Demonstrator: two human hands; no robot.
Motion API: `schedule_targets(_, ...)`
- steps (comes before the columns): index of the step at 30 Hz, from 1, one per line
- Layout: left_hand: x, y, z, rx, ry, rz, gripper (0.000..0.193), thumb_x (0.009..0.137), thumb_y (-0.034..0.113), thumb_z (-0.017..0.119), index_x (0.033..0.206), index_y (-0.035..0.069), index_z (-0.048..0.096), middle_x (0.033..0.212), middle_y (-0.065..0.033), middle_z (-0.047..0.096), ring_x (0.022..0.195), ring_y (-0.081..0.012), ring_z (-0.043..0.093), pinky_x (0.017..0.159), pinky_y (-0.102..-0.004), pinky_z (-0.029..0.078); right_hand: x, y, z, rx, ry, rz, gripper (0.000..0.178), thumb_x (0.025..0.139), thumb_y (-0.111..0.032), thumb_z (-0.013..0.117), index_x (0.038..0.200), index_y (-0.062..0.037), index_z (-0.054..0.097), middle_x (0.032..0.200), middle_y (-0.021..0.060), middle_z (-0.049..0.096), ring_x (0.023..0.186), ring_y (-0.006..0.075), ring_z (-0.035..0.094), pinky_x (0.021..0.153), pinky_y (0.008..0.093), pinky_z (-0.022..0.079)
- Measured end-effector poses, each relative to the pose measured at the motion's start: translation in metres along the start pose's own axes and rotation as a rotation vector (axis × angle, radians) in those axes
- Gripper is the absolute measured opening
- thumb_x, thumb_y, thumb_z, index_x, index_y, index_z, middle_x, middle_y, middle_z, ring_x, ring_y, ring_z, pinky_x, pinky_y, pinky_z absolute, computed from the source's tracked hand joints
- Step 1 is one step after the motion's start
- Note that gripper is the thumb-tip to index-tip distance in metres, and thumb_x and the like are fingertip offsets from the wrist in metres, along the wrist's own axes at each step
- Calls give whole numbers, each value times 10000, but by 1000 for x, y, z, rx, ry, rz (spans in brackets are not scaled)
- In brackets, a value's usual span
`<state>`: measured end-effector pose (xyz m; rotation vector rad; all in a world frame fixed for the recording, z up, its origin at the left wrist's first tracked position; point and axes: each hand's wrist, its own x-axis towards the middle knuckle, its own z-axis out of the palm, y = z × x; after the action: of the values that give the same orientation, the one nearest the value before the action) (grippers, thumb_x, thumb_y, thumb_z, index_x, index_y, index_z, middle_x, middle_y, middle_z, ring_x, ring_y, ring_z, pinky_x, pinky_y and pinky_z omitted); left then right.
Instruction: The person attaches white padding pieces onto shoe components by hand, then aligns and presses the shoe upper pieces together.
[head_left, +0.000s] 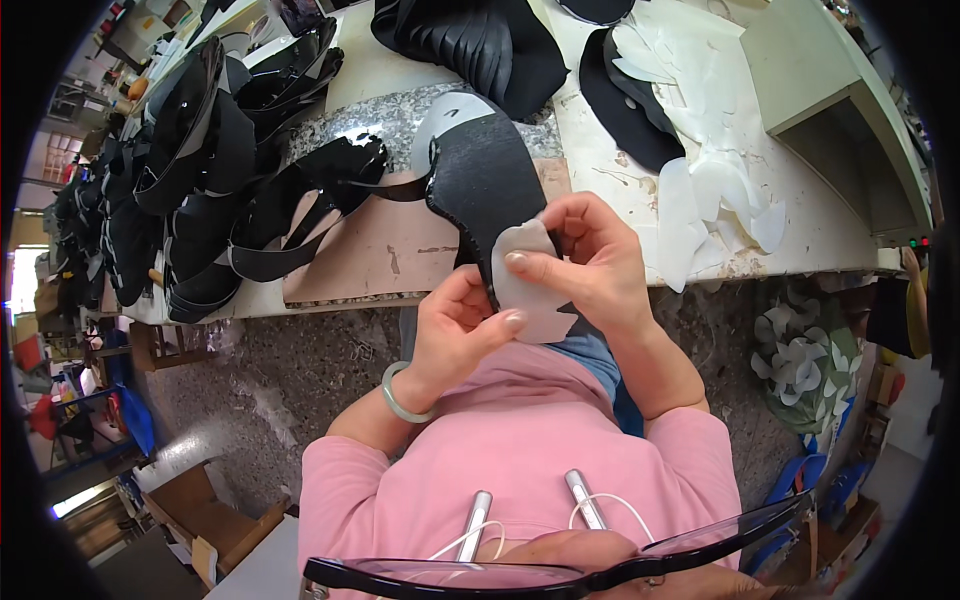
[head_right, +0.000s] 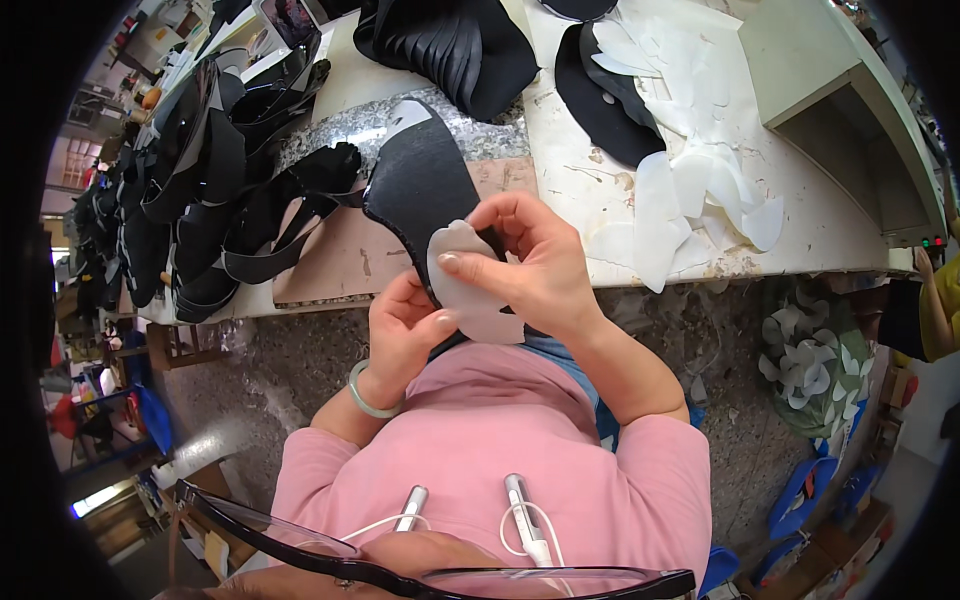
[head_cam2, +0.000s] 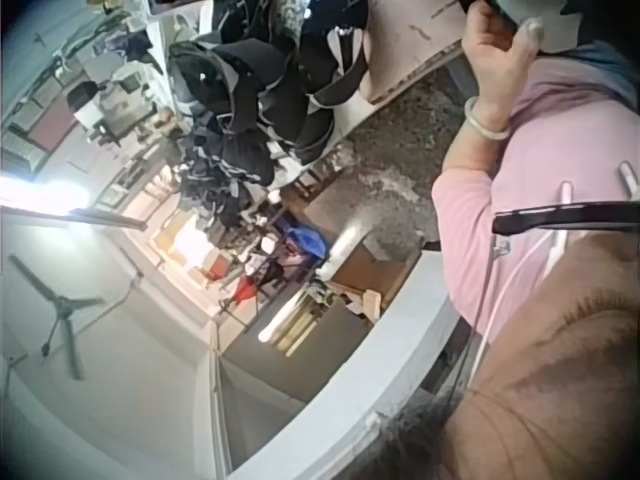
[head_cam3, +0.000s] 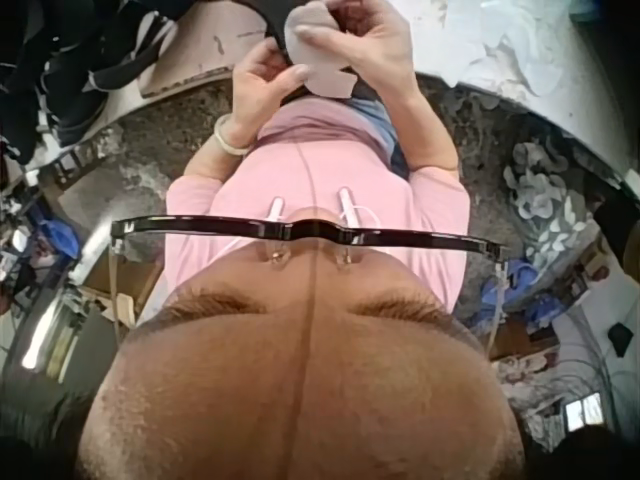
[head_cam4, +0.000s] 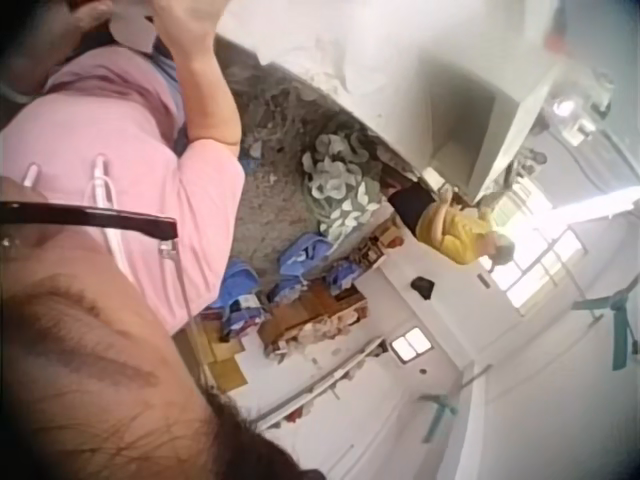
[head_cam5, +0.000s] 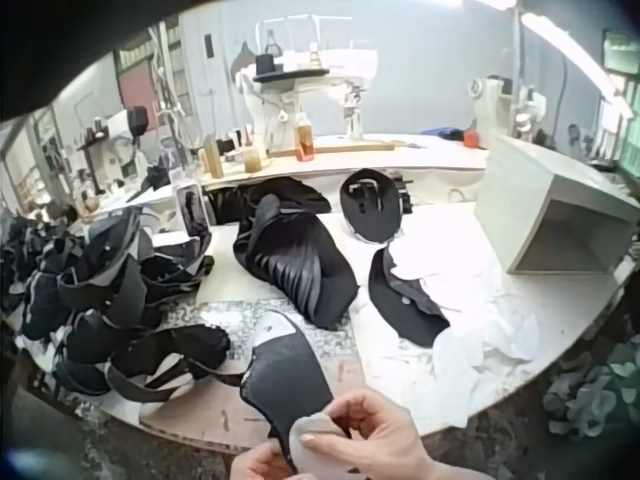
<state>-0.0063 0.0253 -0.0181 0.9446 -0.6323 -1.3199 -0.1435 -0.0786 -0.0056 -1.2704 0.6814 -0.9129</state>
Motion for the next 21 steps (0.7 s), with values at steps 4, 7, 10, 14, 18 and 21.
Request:
schedule_targets(4, 1, -1, -11, 334, 19, -57, 197, 874, 68, 694, 1013, -42, 607, 853, -6, 645, 734, -26, 557, 605, -172, 454, 3, -8, 1, 83, -41, 57, 531, 814, -19, 719, 1261, 6, 434, 841, 42, 646, 735, 47, 594, 618, 185, 479)
schedule_targets(7, 7, 12, -1, 76, 10, 55, 220, 889, 41, 662, 1073, -61, 598, 980, -72, 666, 875, -103, 623, 761, -234, 523, 10, -12, 1, 207, 53, -57, 350, 957, -110, 555, 1263, 15, 442, 863, 42, 643, 823, 86, 610, 750, 233, 492)
schedule_targets(10, 22, 23, -1, -10, 49, 312, 297, 903, 40, 638, 1175, -41, 553, 1110, -123, 644, 1001, -168, 625, 894, -302, 503, 2, -13, -11, 59, 86, -247, 393, 898, -226, 671, 1182, -5, 512, 902, 44, 641, 819, 126, 587, 782, 260, 472)
schedule_targets(14, 33, 30, 3, 33, 101, 398, 341, 937, 155, 610, 1213, -10, 496, 1081, -102, 636, 949, -182, 646, 791, -300, 540, -9, -29, -2, -393, -133, -199, 374, 777, -262, 803, 966, 5, 620, 882, 38, 649, 814, 80, 573, 716, 236, 460)
schedule_targets(18, 32, 34, 11, -22, 79, 422, 380, 948, 230, 593, 1213, -16, 478, 1095, -104, 624, 958, -173, 638, 784, -280, 533, -2, -29, 3, -243, -108, -97, 153, 797, -88, 767, 800, 12, 651, 669, -1, 626, 614, 31, 541, 532, 191, 430)
schedule_targets(21, 31, 30, 1, -34, 41, 448, 419, 941, 270, 597, 1210, -27, 475, 1116, -109, 614, 983, -183, 630, 807, -299, 532, 2, -29, 4, -215, -134, -43, 175, 797, -106, 771, 768, 6, 639, 667, 1, 625, 611, 27, 539, 518, 198, 421)
